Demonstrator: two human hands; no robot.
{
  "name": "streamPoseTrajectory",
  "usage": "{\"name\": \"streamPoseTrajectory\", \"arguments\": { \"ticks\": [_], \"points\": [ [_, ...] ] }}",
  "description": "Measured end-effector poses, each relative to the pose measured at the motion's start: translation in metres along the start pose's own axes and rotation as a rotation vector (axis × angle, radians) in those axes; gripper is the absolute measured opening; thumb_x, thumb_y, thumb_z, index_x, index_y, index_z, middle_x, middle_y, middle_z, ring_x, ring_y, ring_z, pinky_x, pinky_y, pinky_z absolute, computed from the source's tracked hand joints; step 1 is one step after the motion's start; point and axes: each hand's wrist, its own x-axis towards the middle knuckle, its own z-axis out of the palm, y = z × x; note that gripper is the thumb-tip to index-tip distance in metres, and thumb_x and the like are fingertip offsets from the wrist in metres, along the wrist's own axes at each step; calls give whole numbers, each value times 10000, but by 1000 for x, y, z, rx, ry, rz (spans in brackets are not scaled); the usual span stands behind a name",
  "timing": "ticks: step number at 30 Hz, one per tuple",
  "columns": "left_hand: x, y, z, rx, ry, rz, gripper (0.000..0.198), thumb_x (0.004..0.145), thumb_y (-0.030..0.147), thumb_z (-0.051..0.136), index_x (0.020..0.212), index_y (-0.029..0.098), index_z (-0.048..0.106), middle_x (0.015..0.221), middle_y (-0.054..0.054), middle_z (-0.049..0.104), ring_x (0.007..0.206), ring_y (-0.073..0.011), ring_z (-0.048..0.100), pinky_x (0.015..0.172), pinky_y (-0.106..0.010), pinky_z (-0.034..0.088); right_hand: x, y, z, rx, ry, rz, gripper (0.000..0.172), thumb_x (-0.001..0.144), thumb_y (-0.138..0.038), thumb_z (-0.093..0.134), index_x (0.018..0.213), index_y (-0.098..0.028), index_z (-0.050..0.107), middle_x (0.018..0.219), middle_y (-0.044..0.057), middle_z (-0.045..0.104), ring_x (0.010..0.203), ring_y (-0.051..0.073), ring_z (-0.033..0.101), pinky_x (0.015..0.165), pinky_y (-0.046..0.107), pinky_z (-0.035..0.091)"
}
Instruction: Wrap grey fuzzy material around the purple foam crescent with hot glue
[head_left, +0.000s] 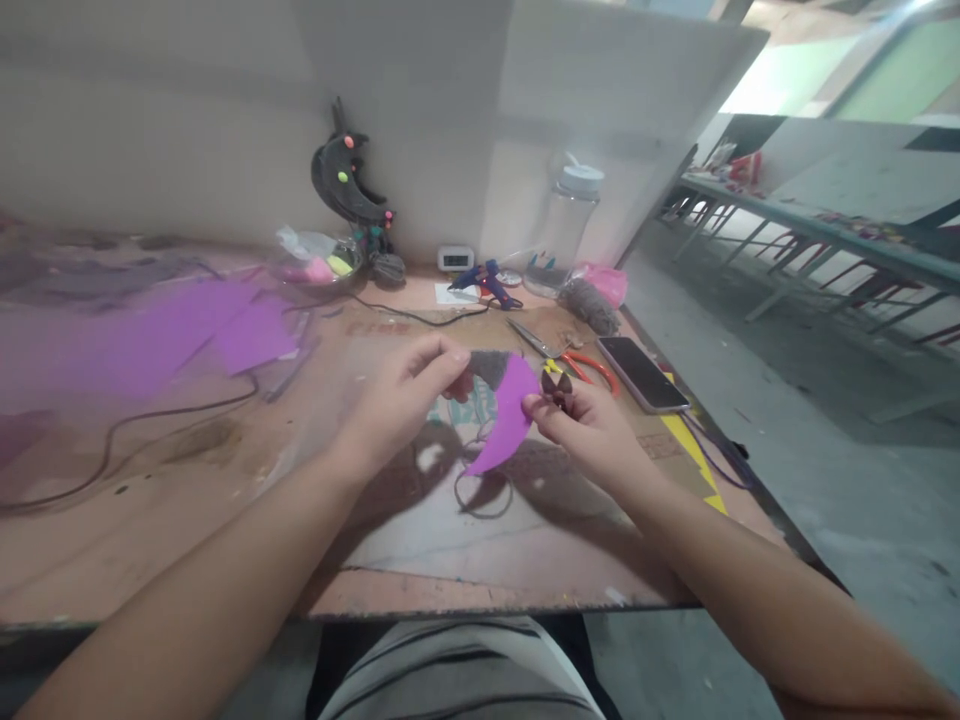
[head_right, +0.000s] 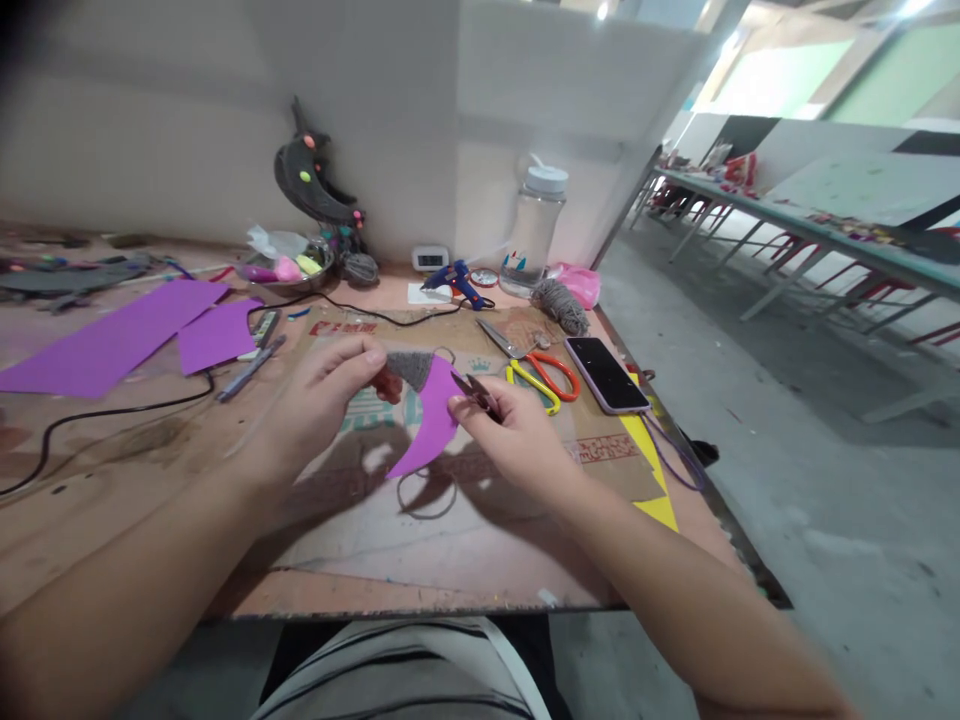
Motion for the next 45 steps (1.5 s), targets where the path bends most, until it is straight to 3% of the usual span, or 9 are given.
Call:
{"name": "streamPoseTrajectory", "arguments": {
  "ticks": [6, 11, 18, 33, 45],
  "points": [
    [2, -3, -3, 97, -86, -11, 322, 886, 300, 516, 586, 198, 575, 602, 9, 562, 635, -157, 531, 631, -255, 406, 5, 3, -8, -77, -33, -48, 307, 938, -435, 505, 766, -182, 532, 700, -18, 467, 636, 126, 451, 602, 255, 376],
    [1, -1, 1, 161, 16, -48, 304, 854, 244, 517, 553, 204, 542, 582, 11, 526, 612, -161, 501, 568, -256, 366, 5, -3, -15, -473, 125, -357, 383, 1018, -409, 316, 1173, -183, 584, 974, 84, 587, 926, 212, 548, 818, 344, 424],
    [-1, -1, 3, 155, 75, -72, 280, 842, 257, 520, 567, 208, 542, 594, 9, 530, 625, -170, 501, 579, -263, 369, -4, -5, -17, -1012, 263, -699, 392, 998, -414, 391, 1194, -177, 634, 800, 78, 590, 734, 213, 514, 672, 339, 405],
    [-6, 4, 8, 149, 105, -74, 295, 848, 256, 522, 557, 211, 539, 583, 5, 523, 626, -171, 500, 574, -261, 386, -7, -6, -15, -1150, 263, -746, 266, 956, -303, 541, 1137, -141, 652, 727, 54, 602, 694, 194, 526, 643, 324, 392],
    [-7, 4, 8, 211, 79, -73, 272, 860, 231, 485, 592, 192, 509, 602, 26, 514, 638, -135, 508, 580, -218, 399, -3, -7, -13, -1134, 303, -793, 279, 953, -301, 542, 1070, -94, 688, 712, 55, 596, 672, 194, 512, 623, 322, 384]
  ]
}}
